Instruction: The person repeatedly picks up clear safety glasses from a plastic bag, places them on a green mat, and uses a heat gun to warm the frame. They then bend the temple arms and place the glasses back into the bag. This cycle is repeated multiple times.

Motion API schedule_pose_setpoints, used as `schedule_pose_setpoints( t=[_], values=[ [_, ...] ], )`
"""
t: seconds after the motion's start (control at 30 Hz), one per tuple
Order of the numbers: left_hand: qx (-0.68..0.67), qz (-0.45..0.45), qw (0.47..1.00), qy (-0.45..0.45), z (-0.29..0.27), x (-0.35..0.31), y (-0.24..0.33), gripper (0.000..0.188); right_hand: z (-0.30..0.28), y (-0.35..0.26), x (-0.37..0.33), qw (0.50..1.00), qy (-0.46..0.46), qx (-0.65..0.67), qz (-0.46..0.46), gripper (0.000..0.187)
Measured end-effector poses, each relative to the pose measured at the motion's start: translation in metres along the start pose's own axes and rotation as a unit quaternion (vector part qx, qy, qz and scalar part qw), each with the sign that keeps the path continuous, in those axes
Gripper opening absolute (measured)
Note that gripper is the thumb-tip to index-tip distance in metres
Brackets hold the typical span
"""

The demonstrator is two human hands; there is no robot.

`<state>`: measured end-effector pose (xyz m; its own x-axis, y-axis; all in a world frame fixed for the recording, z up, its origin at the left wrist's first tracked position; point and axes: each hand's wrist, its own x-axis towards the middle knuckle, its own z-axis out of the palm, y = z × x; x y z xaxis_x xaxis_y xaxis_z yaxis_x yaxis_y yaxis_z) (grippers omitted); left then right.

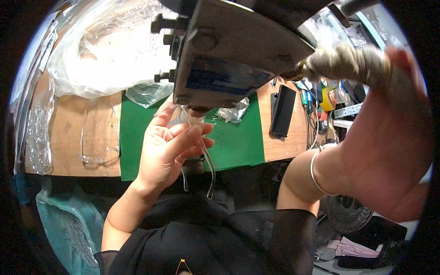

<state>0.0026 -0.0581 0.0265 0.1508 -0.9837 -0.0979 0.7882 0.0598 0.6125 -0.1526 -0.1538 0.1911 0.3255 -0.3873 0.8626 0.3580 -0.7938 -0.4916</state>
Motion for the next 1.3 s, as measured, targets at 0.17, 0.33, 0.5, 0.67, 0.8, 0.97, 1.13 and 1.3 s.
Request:
schedule_pose_setpoints(
  t=[0.17, 0.33, 0.5, 0.67, 0.8, 0.97, 1.13, 1.3],
  values=[
    [-0.037, -0.035, 0.999, -0.003, 0.007, 0.006, -0.001, 0.066, -0.008, -0.010, -0.045, 0.984, -0.084, 0.160, -0.006, 0.035],
    [-0.033, -0.044, 0.998, 0.010, 0.008, 0.005, -0.003, 0.067, 0.003, -0.006, -0.061, 0.993, -0.085, 0.033, -0.072, 0.040],
    [0.006, -0.005, 1.000, 0.006, 0.010, 0.007, -0.001, 0.065, -0.007, -0.010, -0.044, 0.995, -0.088, 0.038, -0.042, 0.034],
    [0.174, 0.133, 0.974, 0.050, -0.010, -0.017, -0.001, 0.064, -0.011, 0.012, -0.026, 0.998, 0.007, -0.057, -0.029, 0.034],
    [0.192, 0.208, 0.959, 0.009, -0.029, -0.034, 0.002, 0.057, -0.014, 0.050, -0.081, 0.953, -0.047, -0.300, 0.019, 0.030],
    [0.046, 0.148, 0.986, 0.059, -0.025, -0.037, 0.005, 0.028, -0.002, 0.139, -0.229, 0.833, -0.302, -0.403, 0.228, 0.029],
    [0.077, 0.128, 0.984, 0.092, -0.019, -0.040, 0.002, 0.074, 0.007, 0.126, -0.245, 0.790, -0.360, -0.454, 0.202, 0.034],
    [0.033, 0.106, 0.994, 0.016, -0.038, -0.037, 0.008, 0.044, -0.004, 0.126, -0.225, 0.850, -0.236, -0.378, 0.282, 0.021]
  ],
)
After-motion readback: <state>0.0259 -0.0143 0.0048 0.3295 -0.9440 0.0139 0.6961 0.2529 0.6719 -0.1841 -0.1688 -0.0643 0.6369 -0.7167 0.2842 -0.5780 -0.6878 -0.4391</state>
